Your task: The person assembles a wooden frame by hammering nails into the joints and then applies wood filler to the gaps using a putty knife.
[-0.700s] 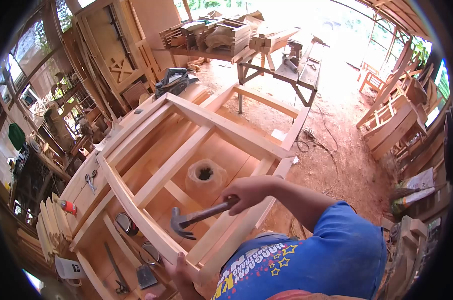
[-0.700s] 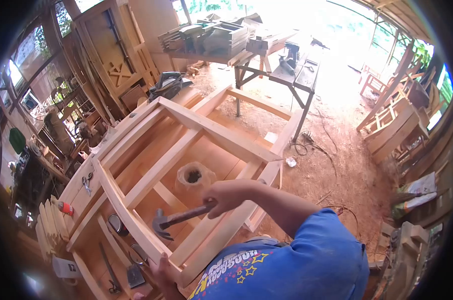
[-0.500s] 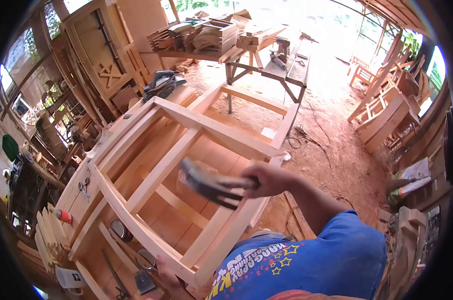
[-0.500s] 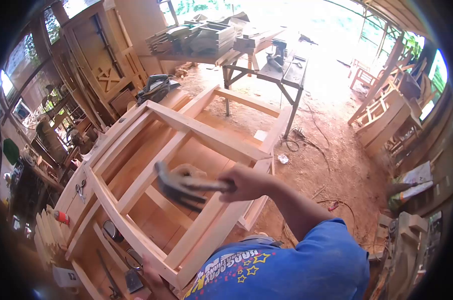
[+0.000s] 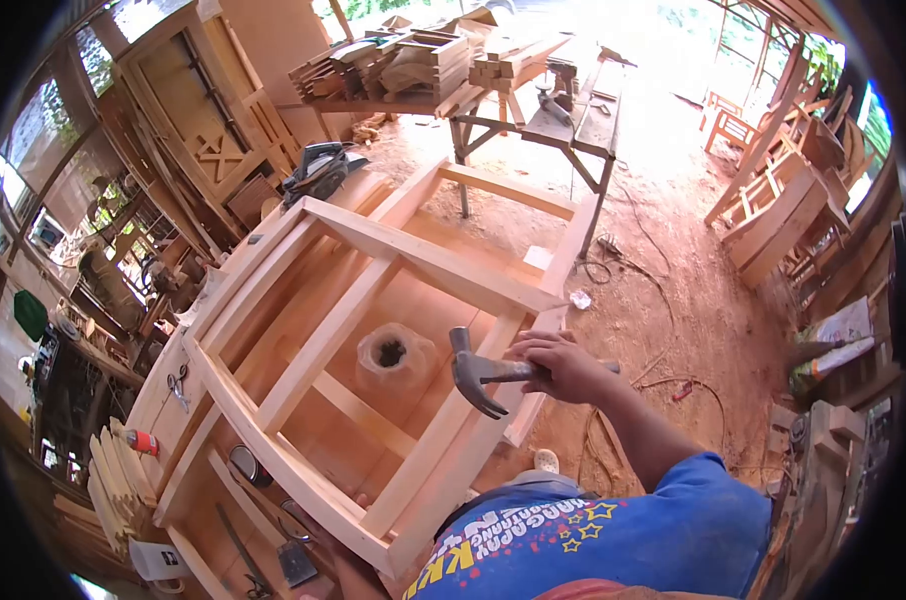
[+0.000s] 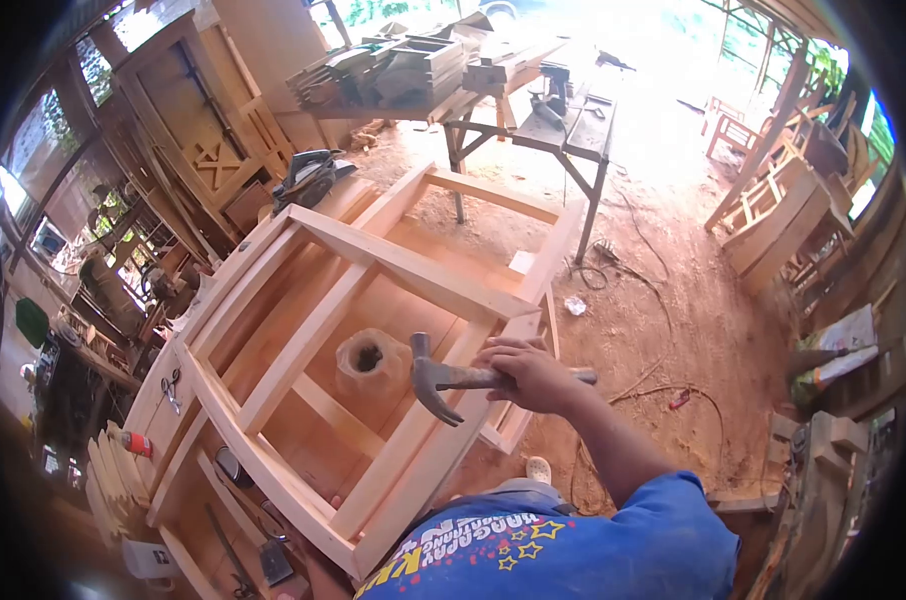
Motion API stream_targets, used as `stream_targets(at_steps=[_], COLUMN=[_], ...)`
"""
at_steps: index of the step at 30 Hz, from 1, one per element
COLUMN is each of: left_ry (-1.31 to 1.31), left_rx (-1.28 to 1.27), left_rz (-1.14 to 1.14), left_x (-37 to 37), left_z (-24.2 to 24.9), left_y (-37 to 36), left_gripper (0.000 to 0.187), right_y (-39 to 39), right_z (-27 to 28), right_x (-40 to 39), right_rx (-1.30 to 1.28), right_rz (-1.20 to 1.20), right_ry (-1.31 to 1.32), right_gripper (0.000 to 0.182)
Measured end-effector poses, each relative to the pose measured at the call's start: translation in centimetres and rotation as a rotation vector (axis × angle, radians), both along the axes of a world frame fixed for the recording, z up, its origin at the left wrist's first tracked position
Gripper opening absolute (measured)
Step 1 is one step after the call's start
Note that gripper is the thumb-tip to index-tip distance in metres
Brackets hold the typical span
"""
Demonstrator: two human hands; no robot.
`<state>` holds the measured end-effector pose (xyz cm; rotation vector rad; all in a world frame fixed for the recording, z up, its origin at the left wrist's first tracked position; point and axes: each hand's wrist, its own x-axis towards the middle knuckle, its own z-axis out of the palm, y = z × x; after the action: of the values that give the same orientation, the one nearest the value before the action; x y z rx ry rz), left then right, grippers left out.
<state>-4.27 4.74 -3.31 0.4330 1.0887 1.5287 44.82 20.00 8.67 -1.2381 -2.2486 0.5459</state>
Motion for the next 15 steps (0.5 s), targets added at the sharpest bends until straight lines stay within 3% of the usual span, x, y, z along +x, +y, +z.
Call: stream_targets(at_steps=[4,12,15], left_ry=[-0.006,0.048,0.435], left_rx=[0.019,-0.019,-0.031], left_rz=[-0.024,0.070,0.382], left_x=[0.5,-2.6,2.2], left_z=[1.1,2.6,11.5], left_y=[0.5,-1.0,-1.8], left_gripper=[0.071,0.066,0.064], right_y=[1.6,1.6,0.4], right_z=[-0.6,0.1,0.8], right_x=[0.9,0.8,0.1], right_rx=[-0.044,0.010,-0.009], right_rz=[0.166,0.147,0.123], right_ry=[0.110,0.093,0.192], right_gripper=[0.037,0.039,0.037])
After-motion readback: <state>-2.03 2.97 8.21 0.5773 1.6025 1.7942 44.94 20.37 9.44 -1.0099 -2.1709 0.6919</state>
